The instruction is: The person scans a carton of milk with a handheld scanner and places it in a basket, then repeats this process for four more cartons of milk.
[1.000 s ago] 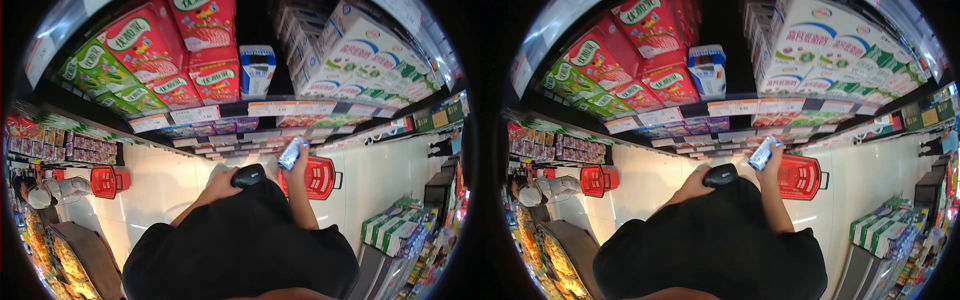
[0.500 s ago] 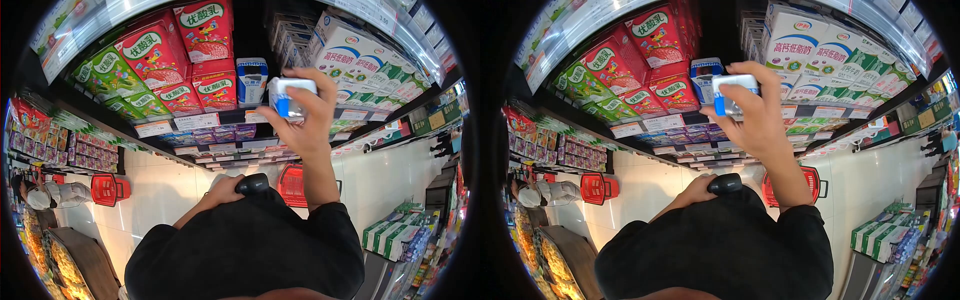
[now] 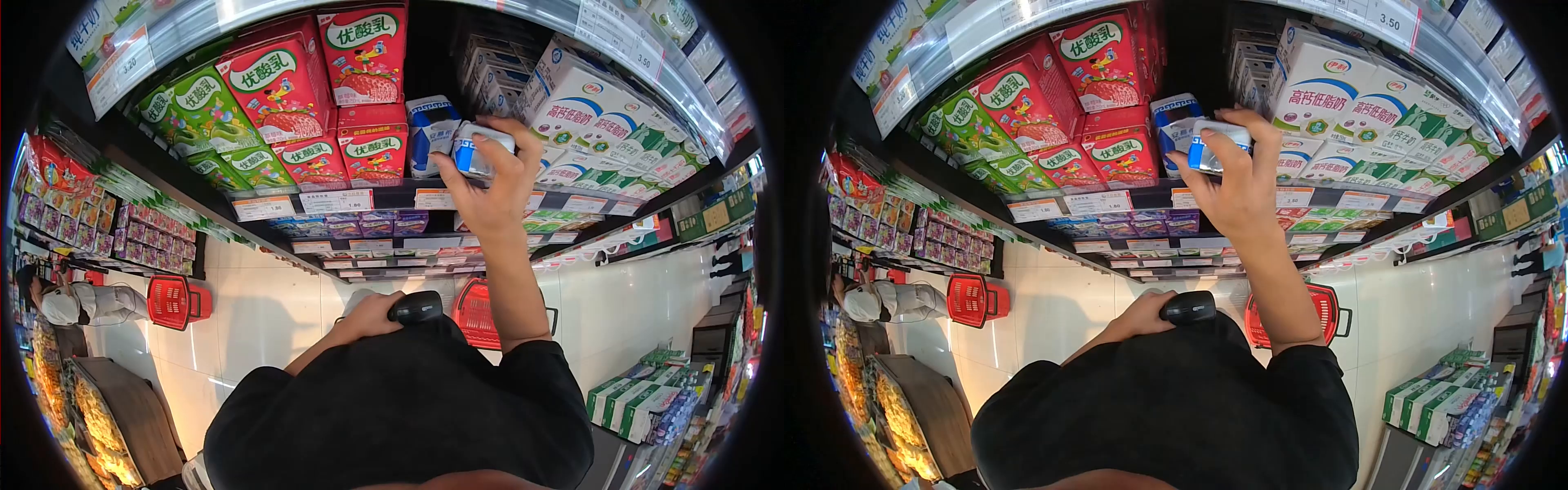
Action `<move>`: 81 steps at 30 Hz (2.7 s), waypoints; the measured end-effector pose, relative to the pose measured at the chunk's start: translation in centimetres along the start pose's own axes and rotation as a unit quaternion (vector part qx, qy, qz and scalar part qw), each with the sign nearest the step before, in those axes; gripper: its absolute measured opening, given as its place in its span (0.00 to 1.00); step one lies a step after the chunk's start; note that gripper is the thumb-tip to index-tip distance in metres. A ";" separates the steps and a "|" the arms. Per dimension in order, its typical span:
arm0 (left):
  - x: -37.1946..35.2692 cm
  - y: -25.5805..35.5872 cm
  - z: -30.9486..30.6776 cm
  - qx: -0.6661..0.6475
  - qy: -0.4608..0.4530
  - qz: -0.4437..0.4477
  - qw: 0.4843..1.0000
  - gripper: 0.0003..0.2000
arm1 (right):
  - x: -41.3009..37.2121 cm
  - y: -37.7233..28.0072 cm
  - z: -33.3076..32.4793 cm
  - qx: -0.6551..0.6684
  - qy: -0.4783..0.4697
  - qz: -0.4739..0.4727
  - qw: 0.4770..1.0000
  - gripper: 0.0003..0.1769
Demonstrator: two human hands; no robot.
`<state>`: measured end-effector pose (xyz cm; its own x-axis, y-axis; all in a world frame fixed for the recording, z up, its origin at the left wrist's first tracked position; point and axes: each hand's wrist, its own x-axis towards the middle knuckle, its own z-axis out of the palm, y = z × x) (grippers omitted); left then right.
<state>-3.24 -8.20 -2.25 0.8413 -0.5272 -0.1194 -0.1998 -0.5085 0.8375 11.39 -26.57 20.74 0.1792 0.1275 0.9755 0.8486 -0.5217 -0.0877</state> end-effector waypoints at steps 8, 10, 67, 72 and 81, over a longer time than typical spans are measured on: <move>0.0 -0.4 0.0 0.000 0.002 0.011 1.000 0.20 | 1.0 -1.2 -1.5 0.001 -0.071 0.065 0.995 0.29; 0.0 -0.4 -0.1 0.000 0.004 0.013 1.000 0.20 | 1.8 -1.8 -2.1 -0.006 -0.104 0.088 0.991 0.28; 0.6 -1.0 0.0 0.002 0.003 0.026 1.000 0.25 | 5.8 1.5 -4.7 -0.266 0.084 0.146 0.949 0.38; 0.5 -1.4 0.2 -0.016 0.016 0.032 0.999 0.24 | 2.9 1.8 -5.1 -0.251 0.161 0.002 0.954 0.47; 0.0 -1.7 0.1 -0.115 0.036 -0.019 0.993 0.25 | -12.1 -3.4 -9.9 0.504 0.205 0.555 0.629 0.44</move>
<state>-3.00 -7.41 -3.72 0.8817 -0.4561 -0.1210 -0.0552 -0.3544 0.9335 1.39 -34.71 11.21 0.9718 -0.1797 0.1525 0.2357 0.7291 -0.6425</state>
